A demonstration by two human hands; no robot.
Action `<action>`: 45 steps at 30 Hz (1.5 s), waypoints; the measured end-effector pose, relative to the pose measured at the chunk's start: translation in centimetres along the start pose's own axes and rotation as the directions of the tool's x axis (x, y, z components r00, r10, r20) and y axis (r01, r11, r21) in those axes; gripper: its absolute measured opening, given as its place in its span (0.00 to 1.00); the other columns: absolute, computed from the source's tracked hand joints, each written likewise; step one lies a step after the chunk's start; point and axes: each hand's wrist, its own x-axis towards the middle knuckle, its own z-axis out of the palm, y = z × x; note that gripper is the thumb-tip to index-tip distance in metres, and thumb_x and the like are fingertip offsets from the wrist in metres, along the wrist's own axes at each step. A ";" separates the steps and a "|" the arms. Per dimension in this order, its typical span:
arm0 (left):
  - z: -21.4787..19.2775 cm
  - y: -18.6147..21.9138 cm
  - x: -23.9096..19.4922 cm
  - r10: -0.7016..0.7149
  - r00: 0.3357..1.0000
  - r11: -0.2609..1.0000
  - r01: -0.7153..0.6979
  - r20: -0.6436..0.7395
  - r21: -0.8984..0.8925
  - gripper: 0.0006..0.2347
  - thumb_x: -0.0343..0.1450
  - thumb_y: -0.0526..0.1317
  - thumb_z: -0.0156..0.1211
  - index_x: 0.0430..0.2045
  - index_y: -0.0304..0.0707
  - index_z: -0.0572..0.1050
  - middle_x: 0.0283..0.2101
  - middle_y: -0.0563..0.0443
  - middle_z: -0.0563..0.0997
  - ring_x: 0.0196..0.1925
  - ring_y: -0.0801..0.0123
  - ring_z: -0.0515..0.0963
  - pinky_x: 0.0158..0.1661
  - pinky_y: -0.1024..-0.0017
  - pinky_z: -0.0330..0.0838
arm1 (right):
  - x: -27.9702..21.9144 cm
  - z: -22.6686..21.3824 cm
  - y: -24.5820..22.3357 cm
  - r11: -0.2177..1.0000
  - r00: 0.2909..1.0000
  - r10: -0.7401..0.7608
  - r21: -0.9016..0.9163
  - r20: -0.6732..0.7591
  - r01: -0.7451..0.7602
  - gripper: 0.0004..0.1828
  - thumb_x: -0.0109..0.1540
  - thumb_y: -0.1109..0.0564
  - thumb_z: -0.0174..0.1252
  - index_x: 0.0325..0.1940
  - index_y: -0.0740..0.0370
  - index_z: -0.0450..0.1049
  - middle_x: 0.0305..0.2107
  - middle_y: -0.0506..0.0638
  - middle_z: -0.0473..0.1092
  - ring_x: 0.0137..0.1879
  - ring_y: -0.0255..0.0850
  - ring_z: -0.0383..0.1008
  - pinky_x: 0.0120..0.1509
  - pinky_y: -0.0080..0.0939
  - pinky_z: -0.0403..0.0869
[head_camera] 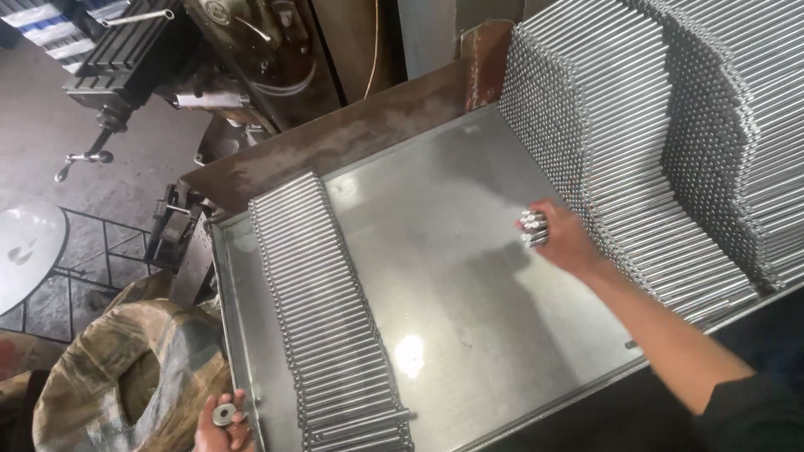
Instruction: Organizing and aligning metal rods into a metal tray for storage or further processing
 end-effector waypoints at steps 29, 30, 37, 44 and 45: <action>17.8 1.3 -14.1 0.159 0.945 0.957 -0.219 0.287 0.190 0.17 0.76 0.52 0.55 0.25 0.40 0.66 0.14 0.58 0.66 0.09 0.81 0.56 0.09 0.80 0.42 | 3.7 0.3 -40.7 0.325 0.403 -0.077 0.405 0.912 -0.854 0.08 0.60 0.60 0.67 0.36 0.64 0.74 0.21 0.49 0.70 0.25 0.32 0.68 0.20 0.26 0.64; 17.5 1.2 -14.0 0.229 0.931 0.905 -0.311 0.285 0.290 0.21 0.74 0.57 0.54 0.19 0.42 0.63 0.14 0.60 0.62 0.11 0.79 0.54 0.13 0.76 0.43 | 3.7 0.9 -40.7 0.495 0.471 0.019 0.401 0.882 -0.771 0.08 0.60 0.57 0.68 0.39 0.60 0.77 0.22 0.47 0.74 0.25 0.31 0.72 0.23 0.28 0.69; 16.0 0.0 -10.5 0.400 0.854 0.835 -0.489 0.331 0.253 0.22 0.74 0.57 0.54 0.13 0.45 0.64 0.15 0.61 0.64 0.17 0.76 0.56 0.21 0.72 0.47 | 3.9 3.2 -40.7 0.561 0.626 -0.051 0.541 0.778 -0.626 0.06 0.57 0.59 0.69 0.32 0.62 0.79 0.24 0.49 0.78 0.25 0.35 0.78 0.32 0.32 0.75; 16.1 0.6 -10.8 0.340 0.912 0.878 -0.395 0.230 0.269 0.19 0.77 0.50 0.52 0.16 0.42 0.63 0.19 0.54 0.66 0.23 0.69 0.62 0.31 0.66 0.57 | 3.9 2.4 -42.3 0.901 0.663 0.007 0.282 0.749 -0.329 0.07 0.60 0.42 0.68 0.37 0.41 0.82 0.22 0.34 0.79 0.33 0.29 0.80 0.46 0.41 0.74; 16.0 1.0 -11.1 0.360 0.903 0.877 -0.414 0.235 0.246 0.19 0.77 0.50 0.51 0.17 0.40 0.66 0.21 0.51 0.71 0.17 0.72 0.60 0.22 0.70 0.50 | 4.4 1.2 -42.9 0.745 0.583 0.067 0.348 0.810 -0.569 0.08 0.59 0.47 0.68 0.40 0.49 0.81 0.20 0.40 0.76 0.31 0.30 0.77 0.44 0.36 0.71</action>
